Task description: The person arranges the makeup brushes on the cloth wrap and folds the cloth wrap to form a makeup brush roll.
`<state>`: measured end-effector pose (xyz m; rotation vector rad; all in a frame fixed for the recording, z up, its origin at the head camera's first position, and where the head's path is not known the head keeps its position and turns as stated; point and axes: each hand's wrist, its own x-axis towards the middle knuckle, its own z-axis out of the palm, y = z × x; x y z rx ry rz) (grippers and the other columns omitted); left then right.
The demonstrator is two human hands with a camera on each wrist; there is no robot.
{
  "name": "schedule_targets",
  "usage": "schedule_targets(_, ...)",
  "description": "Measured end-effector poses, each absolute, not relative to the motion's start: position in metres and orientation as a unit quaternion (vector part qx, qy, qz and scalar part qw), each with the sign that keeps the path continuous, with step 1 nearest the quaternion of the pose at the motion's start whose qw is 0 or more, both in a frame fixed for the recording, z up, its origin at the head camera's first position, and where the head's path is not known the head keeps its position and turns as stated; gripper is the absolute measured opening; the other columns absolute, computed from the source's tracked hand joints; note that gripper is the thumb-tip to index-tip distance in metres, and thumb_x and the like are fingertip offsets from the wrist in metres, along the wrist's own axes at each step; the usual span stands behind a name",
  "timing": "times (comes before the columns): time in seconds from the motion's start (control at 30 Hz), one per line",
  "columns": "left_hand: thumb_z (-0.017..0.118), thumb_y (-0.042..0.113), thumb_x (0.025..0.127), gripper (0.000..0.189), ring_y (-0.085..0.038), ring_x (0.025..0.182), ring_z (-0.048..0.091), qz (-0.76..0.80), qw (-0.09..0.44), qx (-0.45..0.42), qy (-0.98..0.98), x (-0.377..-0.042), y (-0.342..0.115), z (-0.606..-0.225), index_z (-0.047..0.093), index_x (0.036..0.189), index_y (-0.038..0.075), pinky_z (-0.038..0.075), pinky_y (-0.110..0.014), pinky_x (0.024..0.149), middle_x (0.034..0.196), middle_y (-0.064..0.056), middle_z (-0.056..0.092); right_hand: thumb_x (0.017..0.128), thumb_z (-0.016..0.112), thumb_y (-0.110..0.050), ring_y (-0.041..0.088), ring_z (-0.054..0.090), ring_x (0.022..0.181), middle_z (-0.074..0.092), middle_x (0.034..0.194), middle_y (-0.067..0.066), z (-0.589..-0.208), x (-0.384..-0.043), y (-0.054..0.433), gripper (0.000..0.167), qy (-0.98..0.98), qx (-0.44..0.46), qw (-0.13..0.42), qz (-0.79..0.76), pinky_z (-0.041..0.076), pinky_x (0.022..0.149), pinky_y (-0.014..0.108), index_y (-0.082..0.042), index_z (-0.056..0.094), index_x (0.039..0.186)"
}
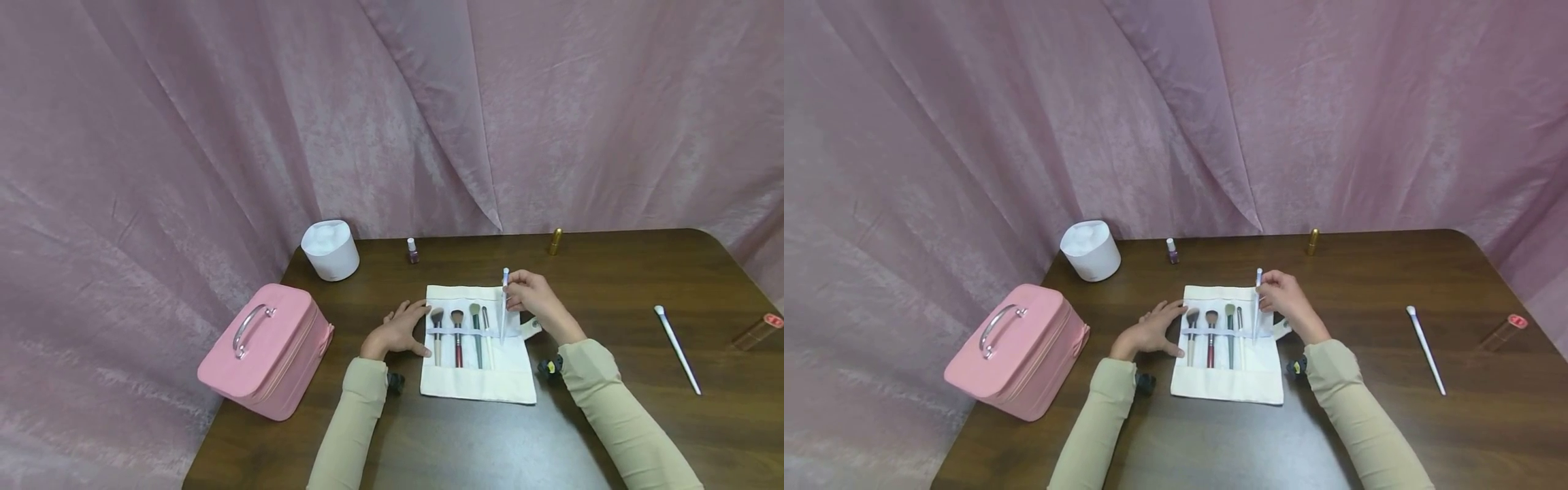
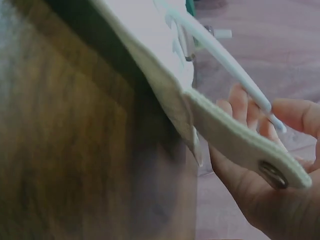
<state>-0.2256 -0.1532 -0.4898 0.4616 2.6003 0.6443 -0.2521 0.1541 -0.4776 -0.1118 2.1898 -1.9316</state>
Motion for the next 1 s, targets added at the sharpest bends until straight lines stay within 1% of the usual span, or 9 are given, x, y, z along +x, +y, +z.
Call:
schedule_targets(0.07,0.089,0.028,0.079,0.096,-0.032,0.154,0.008,0.233,0.209,0.168,0.935,-0.2255,-0.1535,-0.4896,0.036,0.158,0.014,0.012,-0.061,0.118,0.167,-0.002,0.021,0.101,0.05,-0.001,0.015,0.064,0.067,0.061,0.083,0.008,-0.4784,-0.2524,0.1526,0.016,0.748,-0.04,0.125,-0.651,0.058,0.069,0.032,0.011,0.049,0.111)
schedule_targets(0.13,0.089,0.028,0.079,0.096,-0.033,0.154,0.008,0.233,0.209,0.169,0.934,-0.2257,-0.154,-0.4893,0.036,0.158,0.013,0.012,-0.062,0.117,0.167,-0.003,0.021,0.101,0.051,-0.001,0.014,0.065,0.066,0.062,0.082,0.008,-0.4777,-0.2535,0.1516,0.016,0.75,-0.035,0.124,-0.649,0.058,0.067,0.031,0.011,0.049,0.111)
schedule_targets(0.33,0.088,0.027,0.08,0.096,-0.033,0.154,0.007,0.231,0.209,0.171,0.935,-0.2264,-0.1554,-0.4875,0.035,0.159,0.014,0.011,-0.062,0.117,0.168,-0.002,0.019,0.1,0.051,0.0,0.011,0.064,0.068,0.064,0.086,0.01,-0.4745,-0.2583,0.1497,0.023,0.746,-0.03,0.038,-0.664,0.057,0.067,0.026,0.016,0.048,0.118)
schedule_targets(0.43,0.088,0.028,0.081,0.096,-0.033,0.154,0.006,0.23,0.211,0.175,0.934,-0.2262,-0.1555,-0.4879,0.034,0.159,0.014,0.011,-0.062,0.117,0.168,-0.002,0.018,0.101,0.05,0.0,0.011,0.063,0.069,0.064,0.088,0.012,-0.4766,-0.2589,0.1503,0.026,0.752,-0.027,0.027,-0.659,0.057,0.067,0.025,0.017,0.048,0.121)
schedule_targets(0.5,0.088,0.028,0.081,0.096,-0.033,0.154,0.006,0.231,0.212,0.177,0.933,-0.226,-0.1556,-0.4891,0.034,0.159,0.014,0.011,-0.062,0.118,0.168,-0.002,0.018,0.101,0.049,0.0,0.012,0.063,0.069,0.064,0.089,0.014,-0.4786,-0.258,0.1505,0.027,0.757,-0.025,0.041,-0.652,0.057,0.067,0.027,0.018,0.048,0.121)
schedule_targets(0.63,0.088,0.029,0.081,0.096,-0.032,0.154,0.006,0.229,0.211,0.177,0.934,-0.2264,-0.1549,-0.4908,0.034,0.159,0.014,0.011,-0.061,0.118,0.168,-0.002,0.019,0.102,0.048,-0.002,0.016,0.063,0.069,0.062,0.09,0.016,-0.4808,-0.2565,0.1518,0.026,0.772,-0.037,0.1,-0.627,0.057,0.068,0.031,0.018,0.048,0.119)
schedule_targets(0.73,0.088,0.029,0.08,0.096,-0.033,0.154,0.007,0.229,0.209,0.179,0.934,-0.2257,-0.1549,-0.4916,0.035,0.159,0.014,0.012,-0.062,0.117,0.168,-0.003,0.019,0.1,0.049,-0.002,0.017,0.062,0.068,0.06,0.084,0.014,-0.4813,-0.2556,0.1516,0.024,0.78,-0.043,0.134,-0.609,0.056,0.066,0.031,0.016,0.048,0.116)
schedule_targets(0.87,0.089,0.029,0.08,0.096,-0.034,0.154,0.007,0.235,0.208,0.181,0.932,-0.2253,-0.1547,-0.4916,0.035,0.158,0.013,0.012,-0.063,0.117,0.167,-0.003,0.02,0.097,0.051,-0.001,0.016,0.058,0.064,0.058,0.074,0.011,-0.4799,-0.2547,0.1512,0.022,0.793,-0.045,0.144,-0.59,0.052,0.06,0.029,0.015,0.051,0.112)
schedule_targets(1.0,0.088,0.028,0.081,0.096,-0.032,0.154,0.007,0.233,0.21,0.175,0.933,-0.2268,-0.1547,-0.4919,0.035,0.159,0.015,0.012,-0.062,0.117,0.168,-0.001,0.019,0.095,0.055,-0.002,0.016,0.056,0.062,0.059,0.07,0.009,-0.477,-0.2551,0.1502,0.02,0.82,-0.053,0.15,-0.549,0.049,0.056,0.029,0.014,0.058,0.106)
